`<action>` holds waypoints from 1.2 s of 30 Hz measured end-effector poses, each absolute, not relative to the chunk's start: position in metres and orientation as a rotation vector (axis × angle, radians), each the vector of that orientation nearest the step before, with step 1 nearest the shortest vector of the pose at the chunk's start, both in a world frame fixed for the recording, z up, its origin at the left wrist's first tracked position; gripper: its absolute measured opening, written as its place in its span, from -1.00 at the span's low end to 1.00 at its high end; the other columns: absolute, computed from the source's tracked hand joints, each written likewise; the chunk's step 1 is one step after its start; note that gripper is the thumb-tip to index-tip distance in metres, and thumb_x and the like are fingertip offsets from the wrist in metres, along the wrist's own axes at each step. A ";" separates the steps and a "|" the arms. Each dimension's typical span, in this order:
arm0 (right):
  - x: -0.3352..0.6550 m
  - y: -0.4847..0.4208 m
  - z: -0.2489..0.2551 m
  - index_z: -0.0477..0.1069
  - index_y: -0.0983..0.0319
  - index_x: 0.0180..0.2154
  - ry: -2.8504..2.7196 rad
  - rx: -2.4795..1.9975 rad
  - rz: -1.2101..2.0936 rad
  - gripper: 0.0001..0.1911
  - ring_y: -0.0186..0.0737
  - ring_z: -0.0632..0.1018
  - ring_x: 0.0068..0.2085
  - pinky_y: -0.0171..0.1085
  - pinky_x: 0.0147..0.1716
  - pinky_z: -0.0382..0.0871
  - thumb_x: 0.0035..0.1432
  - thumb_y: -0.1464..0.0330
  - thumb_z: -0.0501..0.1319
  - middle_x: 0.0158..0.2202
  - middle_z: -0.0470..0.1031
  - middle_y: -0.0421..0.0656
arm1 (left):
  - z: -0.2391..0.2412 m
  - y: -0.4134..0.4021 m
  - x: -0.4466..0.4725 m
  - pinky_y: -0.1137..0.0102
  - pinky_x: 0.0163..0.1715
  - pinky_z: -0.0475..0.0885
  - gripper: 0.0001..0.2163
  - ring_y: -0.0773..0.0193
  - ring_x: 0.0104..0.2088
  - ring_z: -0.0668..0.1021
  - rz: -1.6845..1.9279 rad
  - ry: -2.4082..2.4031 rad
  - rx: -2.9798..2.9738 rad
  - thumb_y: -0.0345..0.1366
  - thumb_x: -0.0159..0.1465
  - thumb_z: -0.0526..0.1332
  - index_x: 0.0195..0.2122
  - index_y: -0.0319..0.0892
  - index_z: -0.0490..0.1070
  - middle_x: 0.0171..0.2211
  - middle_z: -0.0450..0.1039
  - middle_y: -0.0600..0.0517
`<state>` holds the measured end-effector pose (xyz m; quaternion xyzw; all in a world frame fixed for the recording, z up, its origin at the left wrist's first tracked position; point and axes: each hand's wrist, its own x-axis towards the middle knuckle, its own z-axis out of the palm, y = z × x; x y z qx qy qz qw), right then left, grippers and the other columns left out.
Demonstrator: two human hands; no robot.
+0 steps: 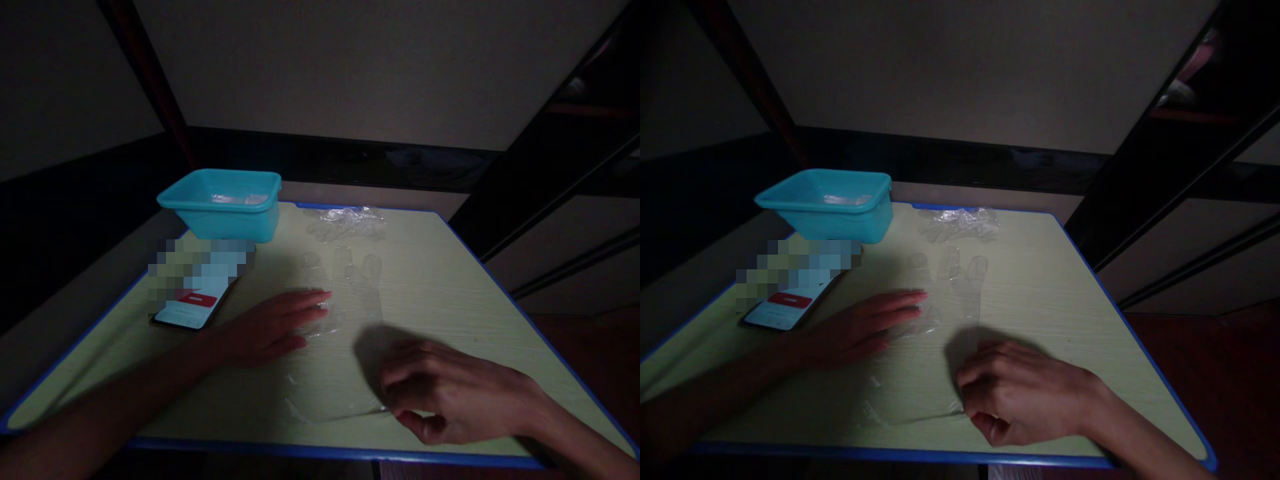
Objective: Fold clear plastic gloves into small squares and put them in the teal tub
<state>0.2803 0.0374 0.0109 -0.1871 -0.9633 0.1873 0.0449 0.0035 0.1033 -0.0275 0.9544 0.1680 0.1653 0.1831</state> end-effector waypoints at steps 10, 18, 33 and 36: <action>0.286 0.043 0.016 0.38 0.24 -0.53 -2.827 -0.592 0.790 -0.86 -0.41 0.33 -0.45 -0.35 -0.44 0.16 0.02 0.54 0.16 -0.54 0.33 -0.28 | -0.025 0.101 0.001 0.25 0.09 0.24 -0.60 0.16 0.14 0.30 0.524 0.362 2.706 -0.11 0.36 -0.10 0.12 -0.21 0.15 0.15 0.22 -0.18; 0.281 0.038 0.014 0.33 0.23 -0.56 -2.983 -0.576 0.695 -0.85 -0.39 0.33 -0.43 -0.32 -0.37 0.19 0.01 0.50 0.21 -0.51 0.33 -0.29 | -0.024 0.100 0.003 0.25 0.06 0.27 -0.62 0.16 0.11 0.34 0.489 0.391 2.701 -0.12 0.35 -0.08 0.10 -0.20 0.18 0.13 0.26 -0.16; 0.279 0.042 0.011 0.31 0.23 -0.55 -2.889 -0.576 0.876 -0.85 -0.41 0.30 -0.47 -0.36 -0.44 0.17 -0.05 0.57 0.15 -0.53 0.30 -0.28 | -0.024 0.100 0.003 0.25 0.04 0.29 -0.64 0.16 0.10 0.36 0.490 0.382 2.720 -0.13 0.35 -0.07 0.09 -0.20 0.19 0.11 0.28 -0.16; 0.281 0.044 0.012 0.32 0.23 -0.54 -2.799 -0.589 0.919 -0.85 -0.40 0.32 -0.46 -0.37 -0.44 0.18 -0.05 0.57 0.14 -0.54 0.28 -0.28 | -0.024 0.100 0.002 0.24 0.04 0.29 -0.64 0.15 0.09 0.36 0.520 0.360 2.732 -0.14 0.36 -0.08 0.09 -0.20 0.19 0.09 0.30 -0.17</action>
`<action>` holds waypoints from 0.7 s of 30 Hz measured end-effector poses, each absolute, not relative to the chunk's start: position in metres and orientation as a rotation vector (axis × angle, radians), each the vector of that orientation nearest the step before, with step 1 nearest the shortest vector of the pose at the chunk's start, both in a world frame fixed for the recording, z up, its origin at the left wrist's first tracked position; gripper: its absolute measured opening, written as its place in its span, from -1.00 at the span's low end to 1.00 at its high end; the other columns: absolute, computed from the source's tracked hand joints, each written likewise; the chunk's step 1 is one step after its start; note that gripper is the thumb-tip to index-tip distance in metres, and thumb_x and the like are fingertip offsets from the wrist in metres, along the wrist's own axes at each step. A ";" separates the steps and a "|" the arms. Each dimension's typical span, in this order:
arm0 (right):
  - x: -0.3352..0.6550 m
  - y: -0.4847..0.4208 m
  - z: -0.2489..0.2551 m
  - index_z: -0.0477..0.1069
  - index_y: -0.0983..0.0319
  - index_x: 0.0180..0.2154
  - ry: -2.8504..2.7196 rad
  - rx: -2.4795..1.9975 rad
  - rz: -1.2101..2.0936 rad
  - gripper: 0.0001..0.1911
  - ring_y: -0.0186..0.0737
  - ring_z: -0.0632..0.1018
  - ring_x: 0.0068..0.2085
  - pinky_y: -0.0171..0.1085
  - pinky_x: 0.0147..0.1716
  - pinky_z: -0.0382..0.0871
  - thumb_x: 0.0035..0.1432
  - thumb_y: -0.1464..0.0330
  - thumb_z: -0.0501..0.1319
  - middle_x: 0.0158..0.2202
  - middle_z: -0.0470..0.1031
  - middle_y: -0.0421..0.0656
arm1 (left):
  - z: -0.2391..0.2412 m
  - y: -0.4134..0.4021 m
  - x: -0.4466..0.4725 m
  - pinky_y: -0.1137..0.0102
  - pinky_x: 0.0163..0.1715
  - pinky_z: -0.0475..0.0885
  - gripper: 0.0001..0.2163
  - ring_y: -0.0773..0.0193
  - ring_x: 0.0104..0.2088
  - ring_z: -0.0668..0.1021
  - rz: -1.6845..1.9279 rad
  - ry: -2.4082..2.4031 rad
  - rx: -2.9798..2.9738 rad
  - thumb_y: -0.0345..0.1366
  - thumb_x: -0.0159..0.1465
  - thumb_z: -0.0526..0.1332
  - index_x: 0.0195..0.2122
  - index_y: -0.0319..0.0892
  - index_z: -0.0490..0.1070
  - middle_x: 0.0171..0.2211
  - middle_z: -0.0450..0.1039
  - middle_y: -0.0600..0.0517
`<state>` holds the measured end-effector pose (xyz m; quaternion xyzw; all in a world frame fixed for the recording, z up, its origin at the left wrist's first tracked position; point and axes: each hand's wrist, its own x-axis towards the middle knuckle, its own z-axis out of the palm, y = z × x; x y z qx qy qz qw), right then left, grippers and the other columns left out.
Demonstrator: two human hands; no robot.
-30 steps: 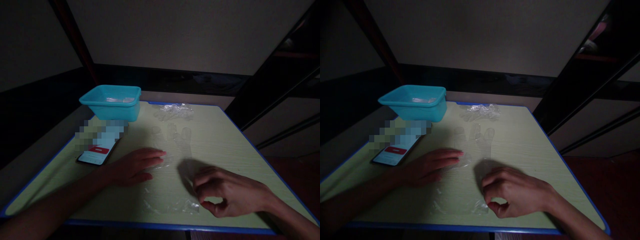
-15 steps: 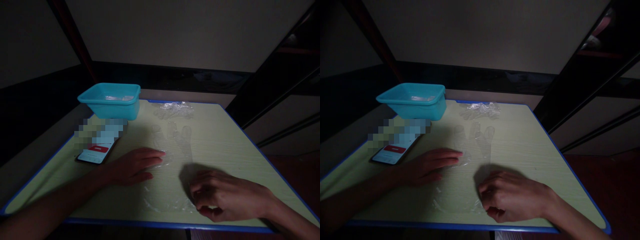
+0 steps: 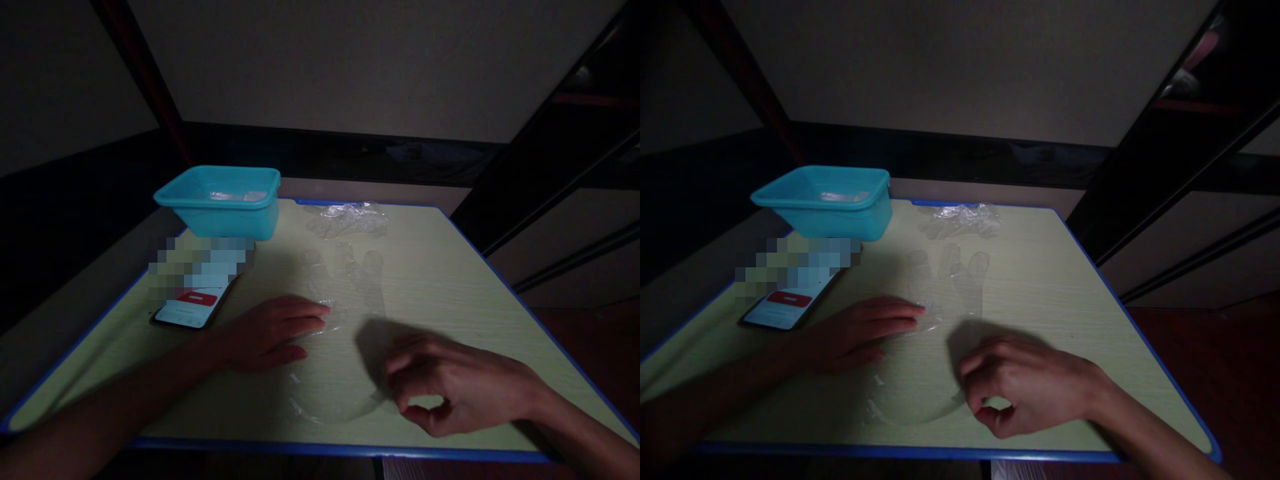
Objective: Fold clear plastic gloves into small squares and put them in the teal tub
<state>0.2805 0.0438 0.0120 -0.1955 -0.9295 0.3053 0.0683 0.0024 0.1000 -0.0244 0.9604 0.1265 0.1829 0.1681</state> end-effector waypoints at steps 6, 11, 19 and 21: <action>0.285 0.047 0.010 0.35 0.25 -0.51 -2.641 -0.583 0.921 -0.85 -0.40 0.37 -0.43 -0.38 -0.45 0.22 -0.03 0.58 0.11 -0.51 0.36 -0.23 | -0.026 0.100 0.002 0.24 0.04 0.28 -0.65 0.16 0.09 0.37 0.557 0.317 2.724 -0.17 0.35 -0.06 0.10 -0.17 0.18 0.09 0.32 -0.16; 0.285 0.047 0.011 0.39 0.27 -0.46 -2.542 -0.569 0.890 -0.84 -0.38 0.45 -0.44 -0.37 -0.42 0.31 0.00 0.59 0.10 -0.49 0.49 -0.17 | -0.025 0.099 0.002 0.24 0.03 0.30 -0.66 0.15 0.05 0.40 0.548 0.333 2.711 -0.17 0.35 -0.05 0.08 -0.18 0.21 0.05 0.35 -0.16; 0.286 0.046 0.011 0.43 0.29 -0.42 -2.510 -0.532 0.881 -0.83 -0.36 0.54 -0.44 -0.37 -0.46 0.37 0.00 0.60 0.10 -0.46 0.57 -0.13 | -0.024 0.100 0.003 0.24 0.00 0.33 -0.70 0.18 0.01 0.43 0.570 0.383 2.655 -0.22 0.35 -0.04 0.03 -0.21 0.26 -0.01 0.40 -0.14; 0.287 0.046 0.011 0.44 0.29 -0.38 -2.522 -0.536 0.880 -0.82 -0.35 0.54 -0.41 -0.36 -0.43 0.39 0.03 0.59 0.10 -0.43 0.57 -0.12 | -0.024 0.101 0.002 0.23 0.00 0.33 -0.71 0.18 0.00 0.42 0.569 0.400 2.625 -0.23 0.35 -0.03 0.04 -0.19 0.26 -0.03 0.41 -0.11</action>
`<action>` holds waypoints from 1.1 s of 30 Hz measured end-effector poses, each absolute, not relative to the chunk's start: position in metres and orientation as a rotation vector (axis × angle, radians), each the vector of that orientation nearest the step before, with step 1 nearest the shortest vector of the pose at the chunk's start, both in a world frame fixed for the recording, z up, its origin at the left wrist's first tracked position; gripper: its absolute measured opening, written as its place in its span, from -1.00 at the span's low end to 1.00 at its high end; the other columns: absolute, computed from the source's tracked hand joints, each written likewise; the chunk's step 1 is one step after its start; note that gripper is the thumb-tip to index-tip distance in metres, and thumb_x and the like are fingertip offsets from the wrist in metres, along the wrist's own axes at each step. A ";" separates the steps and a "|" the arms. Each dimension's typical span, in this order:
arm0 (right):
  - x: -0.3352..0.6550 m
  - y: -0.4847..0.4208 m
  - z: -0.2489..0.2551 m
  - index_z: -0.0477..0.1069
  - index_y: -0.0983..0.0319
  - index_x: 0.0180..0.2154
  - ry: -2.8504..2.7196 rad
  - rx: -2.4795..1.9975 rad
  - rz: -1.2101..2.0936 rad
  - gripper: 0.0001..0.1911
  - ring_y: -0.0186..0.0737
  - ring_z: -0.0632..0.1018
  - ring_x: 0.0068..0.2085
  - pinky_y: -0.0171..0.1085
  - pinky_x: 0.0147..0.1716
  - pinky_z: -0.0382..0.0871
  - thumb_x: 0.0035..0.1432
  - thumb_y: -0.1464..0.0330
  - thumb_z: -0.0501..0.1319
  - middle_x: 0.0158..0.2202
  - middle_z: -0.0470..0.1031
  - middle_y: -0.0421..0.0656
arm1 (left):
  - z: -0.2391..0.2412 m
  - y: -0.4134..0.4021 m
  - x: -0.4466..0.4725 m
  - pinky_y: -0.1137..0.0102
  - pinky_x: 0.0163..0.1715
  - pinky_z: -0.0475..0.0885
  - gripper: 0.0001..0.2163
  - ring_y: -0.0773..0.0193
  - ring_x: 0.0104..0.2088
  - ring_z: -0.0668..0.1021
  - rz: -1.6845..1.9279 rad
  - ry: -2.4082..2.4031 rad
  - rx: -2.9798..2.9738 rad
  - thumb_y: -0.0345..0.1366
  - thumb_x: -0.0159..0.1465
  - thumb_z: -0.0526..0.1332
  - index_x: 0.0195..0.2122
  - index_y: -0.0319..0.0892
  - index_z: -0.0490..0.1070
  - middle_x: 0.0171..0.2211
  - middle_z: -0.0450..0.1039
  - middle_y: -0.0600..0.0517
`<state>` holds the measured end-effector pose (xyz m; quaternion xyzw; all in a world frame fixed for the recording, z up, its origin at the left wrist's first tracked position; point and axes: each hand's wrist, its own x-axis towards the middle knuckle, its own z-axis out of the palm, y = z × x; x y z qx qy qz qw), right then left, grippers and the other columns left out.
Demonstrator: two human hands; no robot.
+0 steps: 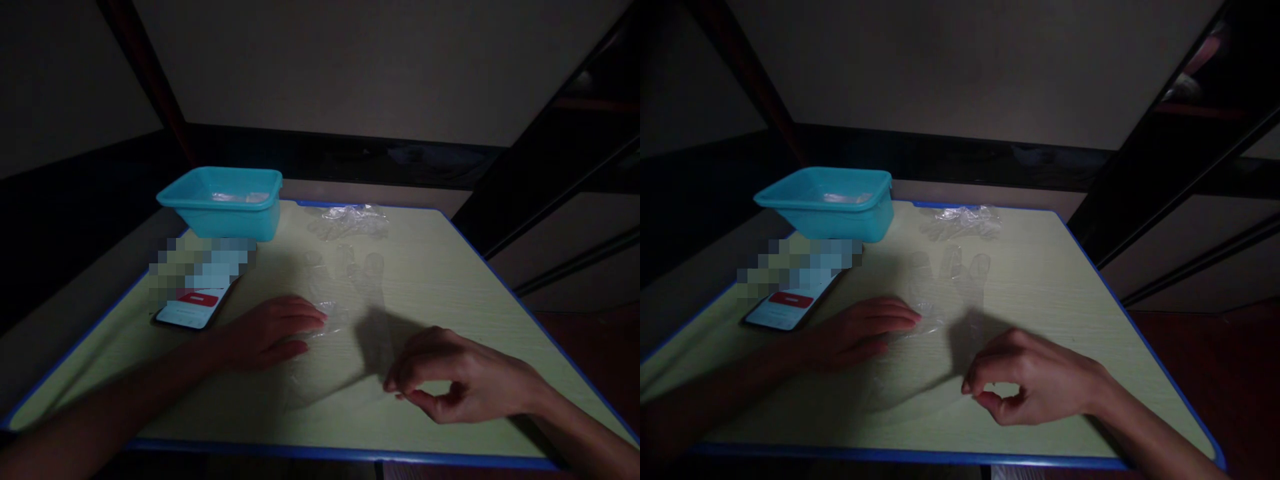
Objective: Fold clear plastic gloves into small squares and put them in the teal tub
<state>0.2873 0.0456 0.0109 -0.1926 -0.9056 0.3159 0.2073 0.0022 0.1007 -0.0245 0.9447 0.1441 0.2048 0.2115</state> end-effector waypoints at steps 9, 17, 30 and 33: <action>0.282 0.045 0.012 0.42 0.29 -0.40 -2.684 -0.446 0.590 -0.76 -0.34 0.41 -0.46 -0.32 -0.44 0.26 0.24 0.47 0.02 -0.52 0.46 -0.14 | -0.024 0.103 0.005 0.24 -0.04 0.35 -0.70 0.19 -0.05 0.43 0.563 0.424 2.473 -0.24 0.35 -0.04 0.03 -0.21 0.29 -0.09 0.43 -0.12; 0.276 0.044 0.008 0.38 0.27 -0.42 -2.889 -0.398 0.356 -0.67 -0.29 0.29 -0.45 -0.28 -0.43 0.18 0.29 0.41 -0.08 -0.52 0.36 -0.17 | -0.022 0.104 0.006 0.25 -0.05 0.33 -0.66 0.20 -0.07 0.43 0.526 0.455 2.383 -0.19 0.36 -0.07 0.01 -0.25 0.32 -0.11 0.42 -0.14; 0.279 0.045 0.012 0.32 0.24 -0.52 -2.872 -0.351 0.543 -0.61 -0.26 0.35 -0.41 -0.25 -0.39 0.24 0.29 0.42 -0.11 -0.52 0.35 -0.15 | -0.020 0.103 0.005 0.28 -0.04 0.30 -0.63 0.19 -0.05 0.44 0.515 0.578 2.234 -0.10 0.35 -0.07 0.01 -0.20 0.33 -0.07 0.41 -0.10; 0.279 0.045 0.012 0.36 0.25 -0.47 -2.844 -0.386 0.535 -0.64 -0.27 0.37 -0.41 -0.25 -0.36 0.26 0.29 0.43 -0.09 -0.51 0.38 -0.15 | -0.019 0.102 0.005 0.27 -0.01 0.27 -0.64 0.18 -0.02 0.44 0.569 0.634 2.114 -0.09 0.34 -0.04 -0.01 -0.18 0.33 -0.04 0.42 -0.10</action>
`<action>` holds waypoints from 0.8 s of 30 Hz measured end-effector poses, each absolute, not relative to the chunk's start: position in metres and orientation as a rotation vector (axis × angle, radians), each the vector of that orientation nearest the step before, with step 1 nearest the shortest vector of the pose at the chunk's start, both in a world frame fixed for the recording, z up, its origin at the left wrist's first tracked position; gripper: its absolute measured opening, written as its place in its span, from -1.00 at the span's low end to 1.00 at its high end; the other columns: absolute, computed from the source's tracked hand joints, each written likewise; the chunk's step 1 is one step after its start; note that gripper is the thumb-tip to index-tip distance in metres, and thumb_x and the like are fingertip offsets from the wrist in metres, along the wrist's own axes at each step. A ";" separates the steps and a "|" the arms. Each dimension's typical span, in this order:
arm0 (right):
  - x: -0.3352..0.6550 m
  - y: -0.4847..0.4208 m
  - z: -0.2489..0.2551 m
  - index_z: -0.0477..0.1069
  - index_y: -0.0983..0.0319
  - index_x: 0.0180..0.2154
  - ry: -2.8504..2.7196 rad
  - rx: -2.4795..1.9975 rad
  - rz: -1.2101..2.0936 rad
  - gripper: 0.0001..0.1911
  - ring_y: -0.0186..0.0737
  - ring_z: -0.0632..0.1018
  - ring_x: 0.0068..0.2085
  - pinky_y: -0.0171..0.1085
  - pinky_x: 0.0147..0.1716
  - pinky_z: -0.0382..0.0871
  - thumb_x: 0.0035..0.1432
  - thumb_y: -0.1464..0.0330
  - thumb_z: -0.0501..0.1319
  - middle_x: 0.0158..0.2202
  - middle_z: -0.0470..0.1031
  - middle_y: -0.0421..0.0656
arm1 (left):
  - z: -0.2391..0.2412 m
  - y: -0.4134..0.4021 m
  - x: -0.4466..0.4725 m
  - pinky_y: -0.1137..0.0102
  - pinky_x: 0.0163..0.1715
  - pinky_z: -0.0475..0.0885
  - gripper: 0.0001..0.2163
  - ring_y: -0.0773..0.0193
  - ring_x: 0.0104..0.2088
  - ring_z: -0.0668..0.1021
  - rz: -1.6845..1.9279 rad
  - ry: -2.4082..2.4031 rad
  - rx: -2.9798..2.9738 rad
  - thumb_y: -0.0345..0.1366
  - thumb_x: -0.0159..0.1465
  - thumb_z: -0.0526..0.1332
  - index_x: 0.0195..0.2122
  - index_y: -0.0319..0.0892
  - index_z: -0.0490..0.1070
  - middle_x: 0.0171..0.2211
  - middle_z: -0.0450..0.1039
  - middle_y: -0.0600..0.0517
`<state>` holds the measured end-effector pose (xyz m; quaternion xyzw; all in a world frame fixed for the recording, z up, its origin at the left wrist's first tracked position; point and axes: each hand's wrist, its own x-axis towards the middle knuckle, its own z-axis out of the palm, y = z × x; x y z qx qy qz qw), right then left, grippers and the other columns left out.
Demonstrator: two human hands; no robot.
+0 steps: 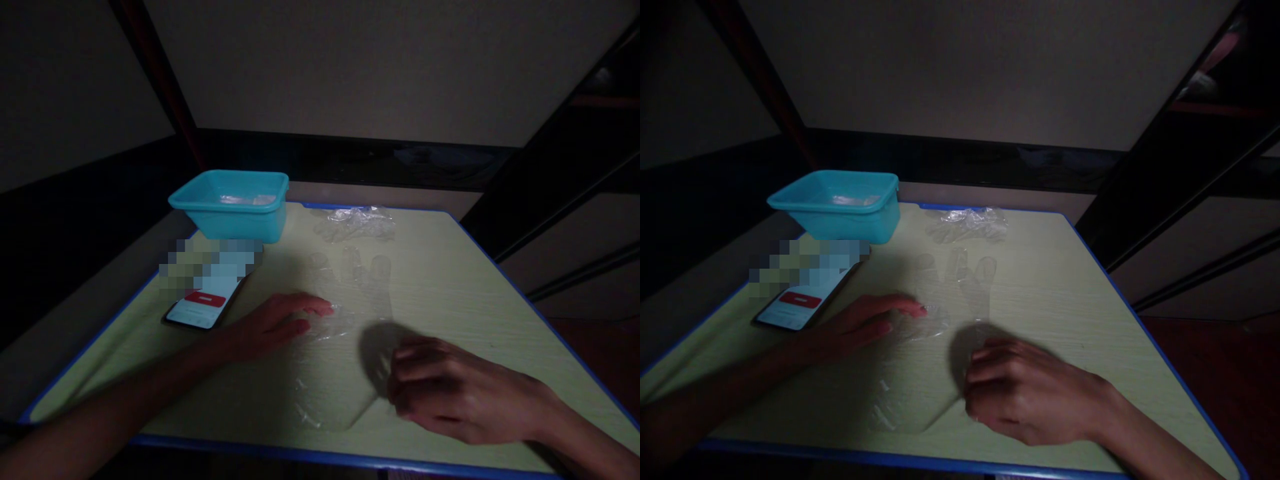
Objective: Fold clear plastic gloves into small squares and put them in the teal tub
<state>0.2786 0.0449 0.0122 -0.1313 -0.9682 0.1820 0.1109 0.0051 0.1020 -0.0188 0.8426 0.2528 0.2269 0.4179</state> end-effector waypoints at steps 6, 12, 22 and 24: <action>0.278 0.044 0.012 0.37 0.24 -0.44 -2.829 -0.420 0.478 -0.65 -0.28 0.36 -0.43 -0.25 -0.35 0.25 0.29 0.42 -0.09 -0.52 0.37 -0.15 | -0.019 0.103 0.016 0.21 0.07 0.19 -0.58 0.13 0.05 0.41 0.675 0.562 1.809 -0.03 0.32 -0.03 0.06 -0.17 0.28 0.03 0.39 -0.11; 0.278 0.044 0.011 0.35 0.25 -0.46 -2.834 -0.418 0.488 -0.68 -0.28 0.36 -0.43 -0.26 -0.35 0.24 0.28 0.44 -0.07 -0.52 0.37 -0.14 | -0.023 0.113 0.028 0.13 0.05 0.20 -0.47 0.05 0.06 0.40 0.585 0.457 1.515 0.06 0.29 -0.07 0.12 -0.20 0.22 0.04 0.38 -0.17; 0.278 0.044 0.015 0.38 0.27 -0.35 -2.704 -0.453 0.602 -0.76 -0.28 0.43 -0.40 -0.25 -0.34 0.31 0.26 0.47 -0.03 -0.48 0.46 -0.10 | -0.052 0.132 0.042 0.11 0.07 0.16 -0.37 0.01 0.09 0.36 0.483 0.337 1.411 0.13 0.23 -0.02 0.18 -0.22 0.15 0.09 0.31 -0.22; 0.280 0.045 0.016 0.38 0.27 -0.30 -2.628 -0.476 0.683 -0.82 -0.28 0.46 -0.37 -0.26 -0.34 0.33 0.23 0.49 0.01 -0.45 0.49 -0.10 | -0.050 0.132 0.041 0.10 0.07 0.15 -0.36 0.00 0.10 0.35 0.461 0.336 1.393 0.13 0.23 -0.03 0.20 -0.23 0.13 0.09 0.31 -0.23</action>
